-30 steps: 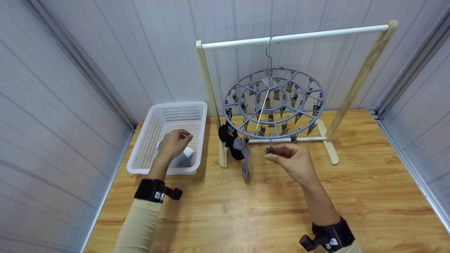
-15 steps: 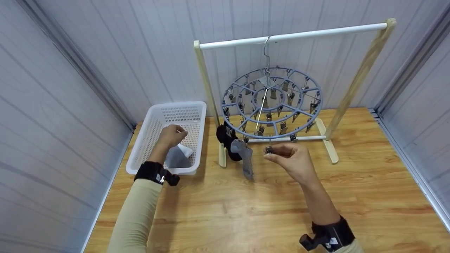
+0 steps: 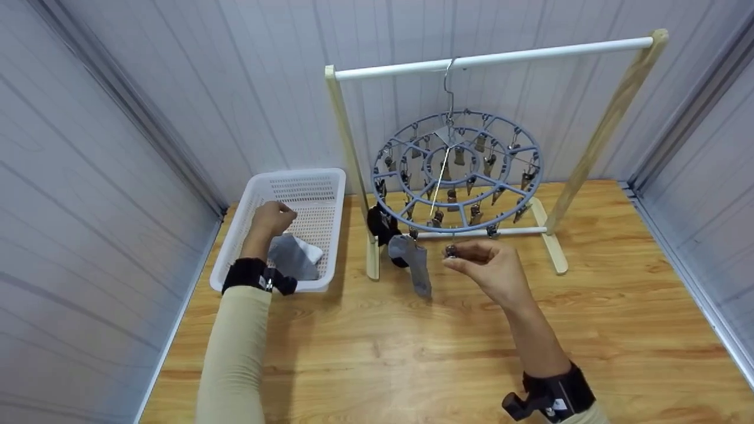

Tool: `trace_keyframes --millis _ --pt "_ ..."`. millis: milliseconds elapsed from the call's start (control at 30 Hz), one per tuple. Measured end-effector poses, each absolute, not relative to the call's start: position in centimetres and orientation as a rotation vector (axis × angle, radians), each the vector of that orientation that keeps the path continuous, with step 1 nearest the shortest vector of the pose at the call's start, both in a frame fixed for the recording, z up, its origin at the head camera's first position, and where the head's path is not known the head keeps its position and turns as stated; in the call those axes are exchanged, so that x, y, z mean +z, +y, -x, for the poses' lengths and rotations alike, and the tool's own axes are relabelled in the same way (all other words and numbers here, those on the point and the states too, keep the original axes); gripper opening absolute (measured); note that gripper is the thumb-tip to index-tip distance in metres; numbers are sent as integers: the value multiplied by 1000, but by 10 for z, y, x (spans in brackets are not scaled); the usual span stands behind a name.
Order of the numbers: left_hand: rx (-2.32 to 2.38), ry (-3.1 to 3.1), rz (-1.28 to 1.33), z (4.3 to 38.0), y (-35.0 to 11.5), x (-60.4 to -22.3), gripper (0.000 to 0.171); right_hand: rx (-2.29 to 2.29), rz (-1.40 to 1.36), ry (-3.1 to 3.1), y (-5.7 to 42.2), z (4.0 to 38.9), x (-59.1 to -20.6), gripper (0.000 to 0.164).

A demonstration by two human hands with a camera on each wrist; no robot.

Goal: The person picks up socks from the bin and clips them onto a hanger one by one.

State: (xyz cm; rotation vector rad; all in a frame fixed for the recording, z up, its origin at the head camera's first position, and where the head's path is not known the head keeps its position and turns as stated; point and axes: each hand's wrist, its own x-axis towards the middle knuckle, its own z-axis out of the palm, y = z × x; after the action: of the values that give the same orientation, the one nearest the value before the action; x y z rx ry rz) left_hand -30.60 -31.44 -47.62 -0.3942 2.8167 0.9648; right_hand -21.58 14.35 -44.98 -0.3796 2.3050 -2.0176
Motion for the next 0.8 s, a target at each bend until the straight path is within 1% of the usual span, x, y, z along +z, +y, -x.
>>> trace_keyframes --millis 200,300,367,500,567,700,733,800 --pt "1306 2587 532 310 -327 -485 51 -1995 393 2308 143 217 -451 25" --pt "1374 2566 607 312 -333 -489 52 -1997 389 2309 142 216 -451 26" --pt "1337 2605 653 311 -336 -492 48 -2001 388 2309 142 216 -451 26" --pt "1234 2669 718 307 -342 -499 29 -2014 404 2294 141 216 -450 25" --pt "1212 2690 748 303 -342 -502 25 -2020 419 2280 142 216 -450 25" --pt "1207 2721 818 296 -336 -507 20 -2026 433 2267 144 216 -451 26" --pt "1191 2723 834 295 -334 -509 21 -2029 437 2267 144 215 -451 25" --pt "1154 2731 859 293 -333 -511 29 -2032 453 2271 145 215 -452 23"
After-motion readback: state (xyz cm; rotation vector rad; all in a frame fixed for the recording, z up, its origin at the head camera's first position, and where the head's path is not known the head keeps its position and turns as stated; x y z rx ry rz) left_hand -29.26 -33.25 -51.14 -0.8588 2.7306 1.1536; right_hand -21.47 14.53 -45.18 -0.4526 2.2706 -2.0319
